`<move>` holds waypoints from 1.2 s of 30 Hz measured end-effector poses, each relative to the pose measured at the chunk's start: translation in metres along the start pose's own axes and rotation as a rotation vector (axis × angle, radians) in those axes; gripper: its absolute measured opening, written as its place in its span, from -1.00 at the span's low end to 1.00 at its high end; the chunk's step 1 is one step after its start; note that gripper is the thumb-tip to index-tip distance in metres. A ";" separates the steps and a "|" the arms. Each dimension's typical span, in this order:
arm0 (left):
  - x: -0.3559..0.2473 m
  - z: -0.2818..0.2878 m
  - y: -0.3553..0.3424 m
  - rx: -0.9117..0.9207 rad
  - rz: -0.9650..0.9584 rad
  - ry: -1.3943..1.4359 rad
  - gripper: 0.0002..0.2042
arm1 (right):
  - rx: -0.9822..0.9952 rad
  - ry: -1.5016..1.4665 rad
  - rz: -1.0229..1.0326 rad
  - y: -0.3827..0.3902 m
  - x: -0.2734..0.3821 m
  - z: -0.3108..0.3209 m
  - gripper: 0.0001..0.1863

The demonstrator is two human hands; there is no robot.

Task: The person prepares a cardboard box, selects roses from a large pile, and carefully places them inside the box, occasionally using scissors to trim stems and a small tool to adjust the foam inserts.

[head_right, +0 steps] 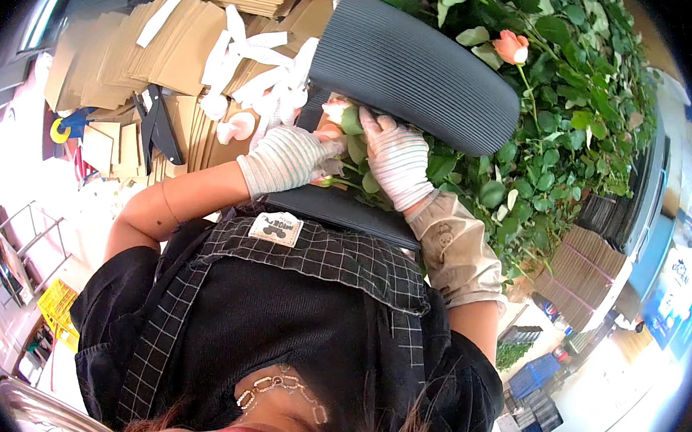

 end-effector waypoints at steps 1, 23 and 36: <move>-0.001 0.000 -0.001 0.017 0.002 -0.012 -0.68 | 0.007 -0.001 0.011 -0.001 -0.002 -0.003 -0.59; -0.005 0.006 0.001 0.024 0.008 -0.062 -0.59 | -0.015 -0.504 -0.309 0.058 -0.036 0.094 -0.74; -0.003 0.003 -0.006 0.098 0.045 -0.199 -0.61 | -0.101 -0.622 -0.504 0.040 -0.042 0.121 -0.64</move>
Point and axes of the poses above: each hand's wrist, its own y-axis away from the middle knuckle, its own z-axis out of the back of the hand, x = y × z, the point moved 4 cm from there along -y, towards the middle knuckle, and after that the axes turned 12 degrees about -z, right-handed, at the moved point
